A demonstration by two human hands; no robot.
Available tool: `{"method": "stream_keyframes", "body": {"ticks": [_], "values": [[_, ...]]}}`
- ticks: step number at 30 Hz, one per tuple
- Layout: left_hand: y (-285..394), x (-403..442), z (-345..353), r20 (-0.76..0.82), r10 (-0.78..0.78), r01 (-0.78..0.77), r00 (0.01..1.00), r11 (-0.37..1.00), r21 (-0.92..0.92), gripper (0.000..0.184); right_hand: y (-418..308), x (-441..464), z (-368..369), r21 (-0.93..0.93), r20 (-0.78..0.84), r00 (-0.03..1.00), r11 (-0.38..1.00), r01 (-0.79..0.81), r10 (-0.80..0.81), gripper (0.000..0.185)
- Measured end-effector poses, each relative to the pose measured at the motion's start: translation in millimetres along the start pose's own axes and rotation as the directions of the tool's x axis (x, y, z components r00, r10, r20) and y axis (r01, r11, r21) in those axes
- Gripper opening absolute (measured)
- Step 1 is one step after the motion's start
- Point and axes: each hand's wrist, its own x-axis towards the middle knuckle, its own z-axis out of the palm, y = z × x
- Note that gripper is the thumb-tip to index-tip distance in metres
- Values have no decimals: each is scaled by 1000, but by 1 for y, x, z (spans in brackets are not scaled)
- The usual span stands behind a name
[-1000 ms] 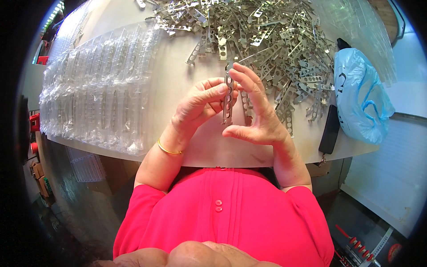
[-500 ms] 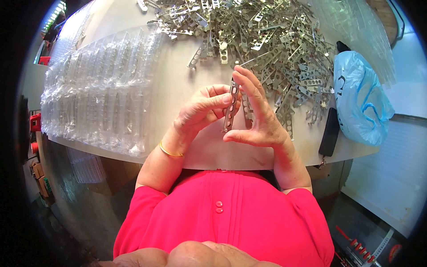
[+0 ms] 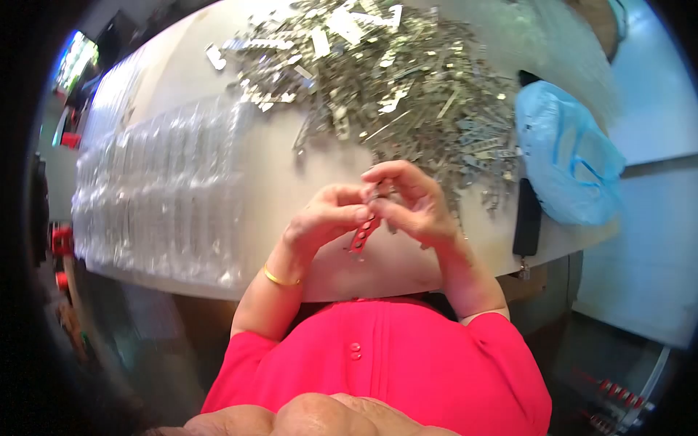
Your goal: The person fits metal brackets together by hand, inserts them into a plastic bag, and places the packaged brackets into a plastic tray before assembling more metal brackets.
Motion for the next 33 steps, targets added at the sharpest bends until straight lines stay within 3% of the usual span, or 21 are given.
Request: {"method": "stream_keyframes", "body": {"ticks": [2, 4, 5, 7, 8, 11, 12, 17, 21, 24, 27, 29, 31, 33], "values": [[1, 2, 3, 50, -14, 13, 999, 1000, 28, 27, -3, -1, 2, -22, -36, 999, 999, -27, 26, 32], [0, 1, 9, -111, 39, -31, 993, 997, 75, 25, -8, 0, 6, -65, -53, 999, 998, -15, 12, 28], [0, 1, 11, -71, 25, -19, 997, 996, 85, 25, -8, 0, 6, -80, -54, 999, 997, 4, -9, 27], [-2, 1, 15, -164, 73, -53, 984, 991, 122, 24, -22, -2, 12, -19, -84, 994, 998, -65, 63, 26], [-5, 3, 14, -111, 134, -110, 985, 974, 200, 25, -15, 1, 10, -227, -95, 992, 972, 62, -86, 25], [-7, 4, 11, -44, 112, -99, 993, 970, 222, 25, -23, 0, 14, -237, -126, 992, 971, -1, -30, 27], [-6, 3, 10, -43, 80, -66, 996, 965, 252, 26, -16, 4, 13, -348, -93, 982, 930, 120, -162, 27], [-8, 5, 19, -81, 74, -58, 994, 981, 183, 20, -21, 2, 10, -523, -104, 982, 848, 79, -156, 27], [-8, 3, 18, -99, 72, -61, 992, 991, 116, 19, -42, -3, 4, -626, -178, 916, 760, 175, -358, 31], [-9, 3, 17, -114, 73, -63, 991, 994, 86, 18, -66, -11, -20, -800, -195, 748, 544, 253, -635, 22], [-11, 3, 15, -111, 81, -73, 991, 995, 74, 18, -105, -29, -49, -899, -278, 610, 424, 106, -742, 13], [-12, 3, 15, -104, 86, -79, 991, 994, 69, 18, -124, -39, -74, -928, -344, 454, 370, -34, -822, 9], [-11, 3, 16, -113, 85, -78, 990, 995, 67, 18, -143, -51, -105, -925, -378, 405, 324, -198, -833, 9], [-11, 4, 17, -109, 82, -76, 991, 995, 57, 17, -156, -64, -142, -895, -418, 427, 283, -345, -802, 13]]}}
